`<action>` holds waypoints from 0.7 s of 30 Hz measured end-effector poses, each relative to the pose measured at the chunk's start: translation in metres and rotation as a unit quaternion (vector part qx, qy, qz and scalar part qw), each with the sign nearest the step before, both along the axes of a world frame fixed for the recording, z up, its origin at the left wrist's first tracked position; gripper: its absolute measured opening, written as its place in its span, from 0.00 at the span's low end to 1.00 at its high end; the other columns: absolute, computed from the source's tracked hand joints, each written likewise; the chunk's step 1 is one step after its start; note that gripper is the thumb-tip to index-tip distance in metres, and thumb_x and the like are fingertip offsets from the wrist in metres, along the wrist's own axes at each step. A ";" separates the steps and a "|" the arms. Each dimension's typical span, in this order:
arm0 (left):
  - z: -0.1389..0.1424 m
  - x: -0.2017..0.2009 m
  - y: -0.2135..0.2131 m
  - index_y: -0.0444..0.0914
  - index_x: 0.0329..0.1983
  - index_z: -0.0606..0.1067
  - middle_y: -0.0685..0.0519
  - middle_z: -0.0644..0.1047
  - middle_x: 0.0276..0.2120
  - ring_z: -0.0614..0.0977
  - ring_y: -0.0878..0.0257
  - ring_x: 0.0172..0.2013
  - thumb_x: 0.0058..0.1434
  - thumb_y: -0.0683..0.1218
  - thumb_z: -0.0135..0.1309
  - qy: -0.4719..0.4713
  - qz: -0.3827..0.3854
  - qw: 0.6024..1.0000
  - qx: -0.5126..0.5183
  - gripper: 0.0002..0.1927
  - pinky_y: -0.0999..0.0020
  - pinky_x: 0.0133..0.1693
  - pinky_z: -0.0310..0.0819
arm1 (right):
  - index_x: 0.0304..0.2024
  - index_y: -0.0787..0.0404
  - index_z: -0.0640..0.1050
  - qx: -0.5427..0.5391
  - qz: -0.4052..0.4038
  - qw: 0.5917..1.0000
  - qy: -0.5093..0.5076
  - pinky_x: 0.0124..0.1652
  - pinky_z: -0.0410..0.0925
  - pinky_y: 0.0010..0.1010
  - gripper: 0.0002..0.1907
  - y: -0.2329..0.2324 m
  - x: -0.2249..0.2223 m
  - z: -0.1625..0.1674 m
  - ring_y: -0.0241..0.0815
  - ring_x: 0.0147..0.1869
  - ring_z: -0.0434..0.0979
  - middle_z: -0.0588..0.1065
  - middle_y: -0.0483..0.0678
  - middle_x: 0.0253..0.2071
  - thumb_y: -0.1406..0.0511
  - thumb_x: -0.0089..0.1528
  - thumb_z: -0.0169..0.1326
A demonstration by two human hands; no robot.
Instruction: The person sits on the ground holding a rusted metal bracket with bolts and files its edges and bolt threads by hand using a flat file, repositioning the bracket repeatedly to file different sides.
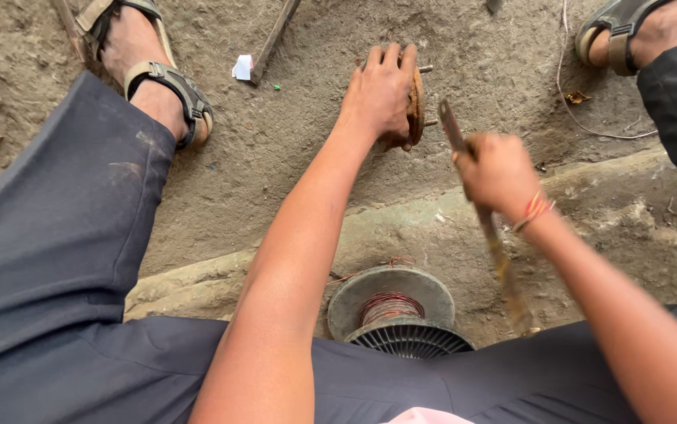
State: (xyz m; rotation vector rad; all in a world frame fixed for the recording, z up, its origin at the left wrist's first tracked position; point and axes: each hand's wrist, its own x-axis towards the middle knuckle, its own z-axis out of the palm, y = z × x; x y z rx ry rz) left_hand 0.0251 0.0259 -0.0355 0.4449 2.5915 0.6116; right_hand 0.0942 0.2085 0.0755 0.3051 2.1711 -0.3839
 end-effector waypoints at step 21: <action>-0.020 0.014 0.007 0.32 0.72 0.61 0.41 0.70 0.62 0.72 0.46 0.62 0.55 0.40 0.62 0.106 -0.002 0.994 -0.016 0.40 0.45 0.55 0.76 | 0.37 0.68 0.84 0.009 0.325 0.915 -0.237 0.34 0.74 0.39 0.12 -0.053 -0.118 -0.021 0.45 0.31 0.80 0.82 0.56 0.33 0.64 0.64 0.55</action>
